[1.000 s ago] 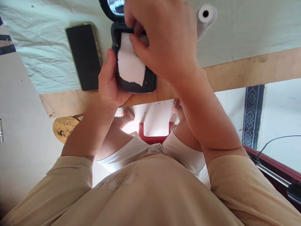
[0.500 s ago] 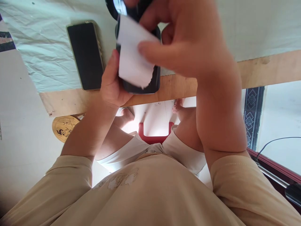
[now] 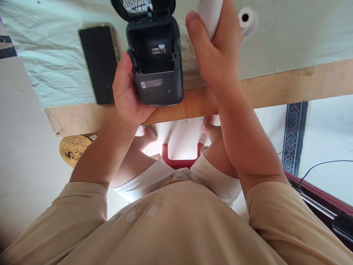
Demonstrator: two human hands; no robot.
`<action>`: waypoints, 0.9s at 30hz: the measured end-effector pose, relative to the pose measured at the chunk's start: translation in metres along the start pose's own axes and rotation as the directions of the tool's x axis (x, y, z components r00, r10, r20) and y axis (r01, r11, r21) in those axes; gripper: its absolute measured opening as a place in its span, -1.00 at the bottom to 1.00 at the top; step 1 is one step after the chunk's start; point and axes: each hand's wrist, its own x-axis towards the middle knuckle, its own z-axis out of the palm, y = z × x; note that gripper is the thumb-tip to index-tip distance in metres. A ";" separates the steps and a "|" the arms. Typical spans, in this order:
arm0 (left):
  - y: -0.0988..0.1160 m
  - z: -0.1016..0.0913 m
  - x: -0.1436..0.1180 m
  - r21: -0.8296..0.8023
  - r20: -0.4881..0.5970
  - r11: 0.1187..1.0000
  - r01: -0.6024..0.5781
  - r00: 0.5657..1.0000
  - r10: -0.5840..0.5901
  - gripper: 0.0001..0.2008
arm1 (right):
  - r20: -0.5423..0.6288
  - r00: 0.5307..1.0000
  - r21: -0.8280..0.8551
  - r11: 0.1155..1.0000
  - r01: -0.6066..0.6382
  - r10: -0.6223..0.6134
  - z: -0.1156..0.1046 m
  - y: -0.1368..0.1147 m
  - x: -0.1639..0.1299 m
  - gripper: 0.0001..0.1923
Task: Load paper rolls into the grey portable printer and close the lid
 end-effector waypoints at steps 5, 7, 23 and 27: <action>-0.001 0.000 -0.003 -0.086 0.057 0.996 -0.015 0.998 0.020 -0.60 | 0.068 0.981 -0.252 0.948 0.195 -0.183 -0.005 0.006 -0.003 -0.57; -0.002 0.000 -0.004 -0.121 0.085 0.991 -0.050 0.995 0.060 -0.62 | 0.093 0.968 -0.339 0.907 0.249 -0.231 -0.006 0.004 -0.004 -0.61; -0.005 -0.001 -0.003 -0.049 0.055 0.999 -0.021 0.998 0.023 -0.60 | -0.007 0.897 -0.584 0.730 0.356 -0.442 -0.021 -0.006 -0.014 -0.69; -0.002 0.001 -0.003 -0.031 0.024 0.999 0.018 1.000 -0.017 -0.59 | -0.162 0.902 -0.652 0.730 0.207 -0.401 -0.034 0.013 -0.002 -0.50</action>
